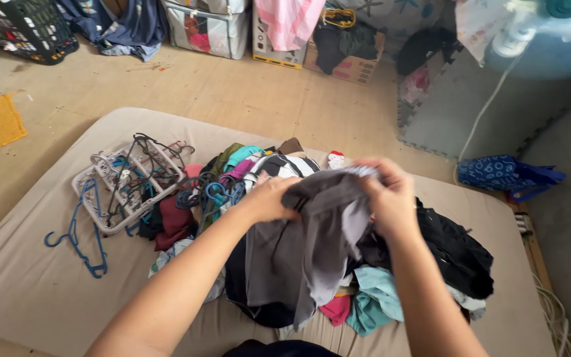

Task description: Sorting through a large pile of laundry and pairing clothes with various plastic and metal hangers.

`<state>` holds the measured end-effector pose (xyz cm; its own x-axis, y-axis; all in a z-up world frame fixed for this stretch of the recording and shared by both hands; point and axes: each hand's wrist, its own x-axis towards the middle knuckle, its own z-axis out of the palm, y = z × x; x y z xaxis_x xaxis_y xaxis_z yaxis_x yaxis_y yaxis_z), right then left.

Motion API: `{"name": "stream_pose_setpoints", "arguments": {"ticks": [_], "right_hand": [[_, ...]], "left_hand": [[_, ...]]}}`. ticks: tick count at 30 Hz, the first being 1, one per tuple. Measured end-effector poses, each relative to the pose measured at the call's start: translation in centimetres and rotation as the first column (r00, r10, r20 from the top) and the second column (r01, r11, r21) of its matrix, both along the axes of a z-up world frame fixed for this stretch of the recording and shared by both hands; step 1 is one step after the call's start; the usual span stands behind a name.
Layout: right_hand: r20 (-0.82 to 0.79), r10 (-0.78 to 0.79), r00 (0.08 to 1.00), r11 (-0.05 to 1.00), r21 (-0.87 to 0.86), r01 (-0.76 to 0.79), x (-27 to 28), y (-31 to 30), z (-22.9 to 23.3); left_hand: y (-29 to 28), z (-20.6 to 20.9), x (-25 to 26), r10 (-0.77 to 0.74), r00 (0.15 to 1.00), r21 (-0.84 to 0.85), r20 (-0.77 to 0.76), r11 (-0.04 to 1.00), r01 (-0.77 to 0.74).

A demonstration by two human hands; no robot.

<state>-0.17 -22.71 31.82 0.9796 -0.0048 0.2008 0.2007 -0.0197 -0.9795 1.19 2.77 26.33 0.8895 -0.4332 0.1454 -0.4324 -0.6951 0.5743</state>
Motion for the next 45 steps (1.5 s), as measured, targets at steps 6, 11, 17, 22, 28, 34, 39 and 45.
{"name": "stream_pose_setpoints", "arguments": {"ticks": [6,11,17,22,28,34,39,45], "right_hand": [[0.003,-0.313,0.950,0.948,-0.060,0.312,-0.4,-6.4,1.3],[-0.104,-0.098,0.990,0.994,-0.047,0.094,-2.2,-6.1,0.5],[0.032,-0.192,0.981,0.981,0.030,0.191,-1.5,-9.3,-3.9],[0.184,-0.417,0.890,0.898,0.232,0.373,0.4,-17.4,-5.5],[0.233,-0.645,0.728,0.675,0.620,0.400,0.6,-26.7,-12.0],[-0.465,-0.792,0.395,0.431,0.032,0.902,-5.2,-30.5,-30.8],[-0.780,-0.609,0.147,0.378,-0.121,0.918,-5.0,-29.7,-33.3],[-0.832,-0.544,0.107,0.140,0.035,0.989,-1.6,-19.9,-22.4]], "left_hand": [[-2.4,0.5,2.7,0.238,0.954,-0.301,0.182,0.937,-0.176],[-11.0,1.6,4.4,0.254,0.964,-0.454,-0.078,0.852,-0.262],[-19.0,3.2,1.7,-0.401,0.902,-0.773,-0.162,0.620,0.137],[-19.0,3.1,1.5,-0.395,0.917,-0.682,-0.056,0.685,0.254],[-15.6,-3.4,3.3,-0.166,0.966,-0.537,-0.196,0.843,0.036],[-11.0,-12.0,3.5,0.004,0.952,-0.433,-0.307,0.890,-0.143],[-5.9,-18.7,3.9,0.172,0.904,-0.252,-0.391,0.925,-0.284],[-2.4,-18.2,1.9,0.522,0.746,0.043,-0.415,0.830,-0.557]]}}
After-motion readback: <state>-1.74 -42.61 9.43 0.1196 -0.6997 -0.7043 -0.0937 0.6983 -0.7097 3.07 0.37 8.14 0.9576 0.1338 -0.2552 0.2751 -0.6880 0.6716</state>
